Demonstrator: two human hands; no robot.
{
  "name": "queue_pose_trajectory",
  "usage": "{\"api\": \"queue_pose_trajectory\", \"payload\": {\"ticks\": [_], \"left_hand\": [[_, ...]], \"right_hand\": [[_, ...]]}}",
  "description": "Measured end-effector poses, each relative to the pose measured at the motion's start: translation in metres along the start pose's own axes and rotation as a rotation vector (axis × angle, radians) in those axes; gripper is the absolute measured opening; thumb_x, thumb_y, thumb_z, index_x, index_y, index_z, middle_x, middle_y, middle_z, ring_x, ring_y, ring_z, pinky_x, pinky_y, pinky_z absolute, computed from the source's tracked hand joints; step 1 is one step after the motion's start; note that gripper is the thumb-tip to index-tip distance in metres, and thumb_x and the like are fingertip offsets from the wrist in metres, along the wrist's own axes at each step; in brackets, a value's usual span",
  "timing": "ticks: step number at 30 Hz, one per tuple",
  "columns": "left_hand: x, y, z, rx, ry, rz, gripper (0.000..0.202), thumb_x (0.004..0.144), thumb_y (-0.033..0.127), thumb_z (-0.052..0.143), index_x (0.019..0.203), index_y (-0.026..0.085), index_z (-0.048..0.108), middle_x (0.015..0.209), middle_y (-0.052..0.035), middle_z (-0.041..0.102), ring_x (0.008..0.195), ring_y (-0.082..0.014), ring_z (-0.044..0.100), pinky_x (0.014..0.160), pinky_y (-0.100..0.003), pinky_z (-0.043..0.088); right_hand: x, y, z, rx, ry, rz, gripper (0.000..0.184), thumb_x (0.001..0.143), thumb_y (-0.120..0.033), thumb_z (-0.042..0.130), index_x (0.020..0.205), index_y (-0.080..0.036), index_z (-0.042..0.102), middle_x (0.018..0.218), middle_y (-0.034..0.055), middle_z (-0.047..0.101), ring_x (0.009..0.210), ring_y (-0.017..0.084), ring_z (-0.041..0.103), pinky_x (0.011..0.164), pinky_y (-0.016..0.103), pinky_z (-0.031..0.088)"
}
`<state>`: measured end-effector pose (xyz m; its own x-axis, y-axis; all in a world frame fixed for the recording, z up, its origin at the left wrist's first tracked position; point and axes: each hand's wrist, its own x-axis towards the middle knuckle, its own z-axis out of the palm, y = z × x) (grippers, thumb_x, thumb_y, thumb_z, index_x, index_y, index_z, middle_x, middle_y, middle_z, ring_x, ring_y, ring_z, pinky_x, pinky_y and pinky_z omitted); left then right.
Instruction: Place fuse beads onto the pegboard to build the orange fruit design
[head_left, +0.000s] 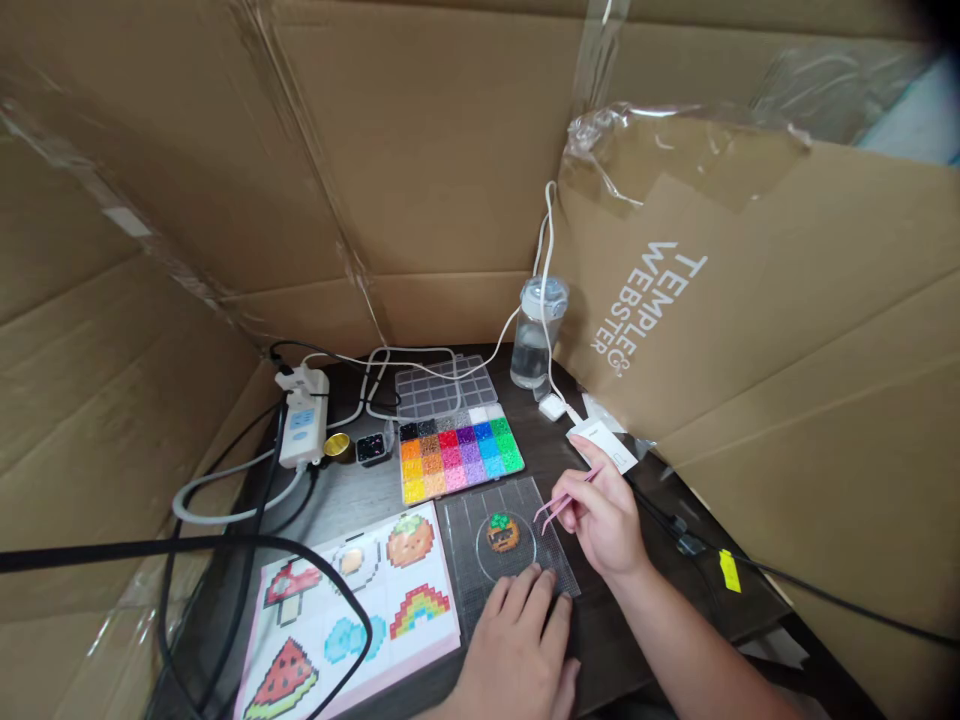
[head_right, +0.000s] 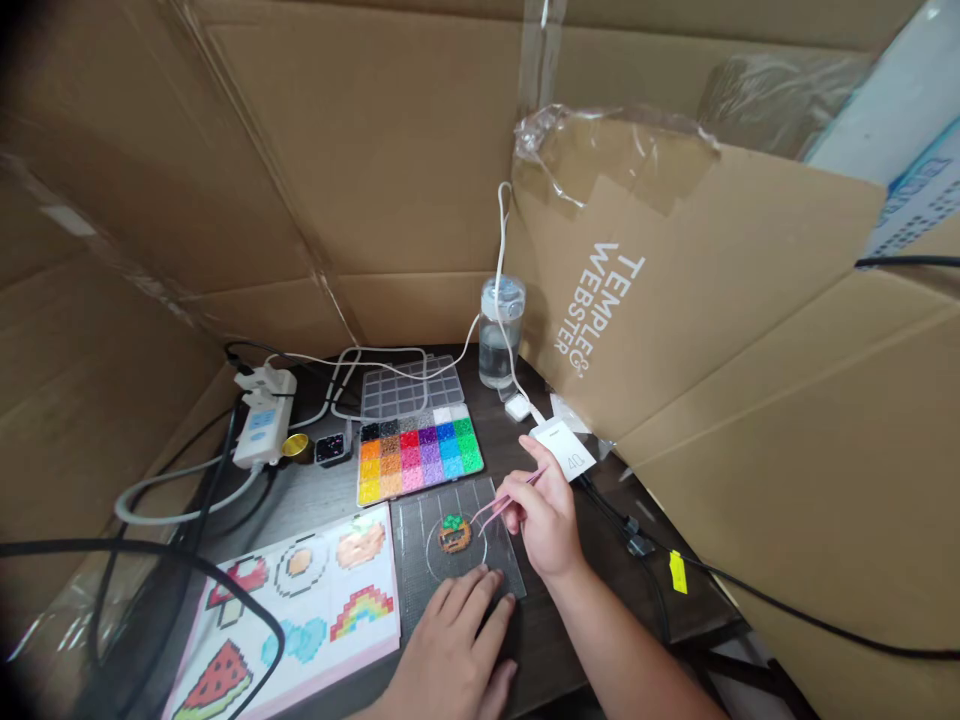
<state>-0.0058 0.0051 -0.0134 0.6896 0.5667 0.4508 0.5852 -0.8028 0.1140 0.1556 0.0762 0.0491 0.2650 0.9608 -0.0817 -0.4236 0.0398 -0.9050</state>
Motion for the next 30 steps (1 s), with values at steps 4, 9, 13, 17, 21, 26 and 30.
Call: {"api": "queue_pose_trajectory", "payload": {"ticks": [4,9,13,17,21,26,30], "left_hand": [[0.000,-0.001,0.004,0.028,0.036,0.001,0.047,0.083,0.053,0.067,0.118,0.021,0.063,0.125,-0.0060,0.066,0.114,-0.0266,0.058,0.092,-0.040,0.044],[0.003,-0.006,0.004,0.008,0.066,0.013,0.047,0.082,0.055,0.068,0.114,0.022,0.064,0.121,-0.0047,0.067,0.109,-0.0245,0.059,0.090,-0.038,0.044],[0.003,-0.010,0.008,-0.013,0.072,0.017,0.046,0.082,0.056,0.068,0.114,0.022,0.064,0.120,-0.0045,0.068,0.108,-0.0238,0.059,0.090,-0.037,0.042],[0.002,-0.010,0.010,-0.034,0.057,0.006,0.045,0.082,0.054,0.069,0.113,0.022,0.064,0.119,-0.0047,0.068,0.108,-0.0242,0.059,0.092,-0.038,0.041],[0.002,-0.008,0.009,-0.040,0.058,0.000,0.044,0.082,0.053,0.069,0.113,0.022,0.064,0.118,-0.0045,0.068,0.108,-0.0240,0.059,0.092,-0.038,0.040],[0.003,-0.008,0.006,-0.036,0.044,0.009,0.045,0.084,0.053,0.068,0.114,0.021,0.064,0.119,-0.0056,0.067,0.108,-0.0245,0.058,0.092,-0.037,0.040],[0.001,-0.007,0.007,-0.033,0.031,0.023,0.047,0.084,0.054,0.067,0.116,0.020,0.063,0.121,-0.0060,0.067,0.110,-0.0246,0.058,0.093,-0.037,0.041]], "right_hand": [[0.023,-0.005,0.017,-0.022,-0.144,-0.038,0.065,0.079,-0.032,0.070,0.133,-0.021,0.036,0.061,-0.0053,0.064,0.039,0.008,0.044,0.039,0.018,0.031],[0.045,0.012,0.036,0.003,-0.289,-0.055,0.059,0.083,-0.038,0.072,0.129,-0.021,0.039,0.072,-0.0030,0.067,0.042,0.007,0.047,0.042,0.020,0.037],[0.040,0.034,0.038,-0.024,-0.302,-0.050,0.062,0.085,-0.038,0.072,0.133,-0.021,0.037,0.076,-0.0022,0.068,0.047,0.009,0.053,0.046,0.023,0.045],[0.032,0.042,0.033,-0.059,-0.341,0.012,0.058,0.084,-0.037,0.073,0.130,-0.022,0.040,0.082,0.0010,0.072,0.054,0.011,0.062,0.053,0.025,0.053],[0.033,0.042,0.026,0.013,-0.353,0.083,0.036,0.082,-0.032,0.077,0.109,-0.019,0.058,0.087,0.0050,0.076,0.058,0.012,0.067,0.057,0.026,0.056],[0.040,0.036,0.023,0.216,-0.371,0.193,0.021,0.080,-0.033,0.079,0.088,-0.015,0.072,0.086,0.0047,0.074,0.063,0.010,0.068,0.061,0.023,0.057],[0.043,0.033,0.023,0.351,-0.322,0.271,0.020,0.079,-0.037,0.079,0.089,-0.020,0.073,0.083,0.0014,0.072,0.066,0.010,0.068,0.064,0.021,0.058]]}}
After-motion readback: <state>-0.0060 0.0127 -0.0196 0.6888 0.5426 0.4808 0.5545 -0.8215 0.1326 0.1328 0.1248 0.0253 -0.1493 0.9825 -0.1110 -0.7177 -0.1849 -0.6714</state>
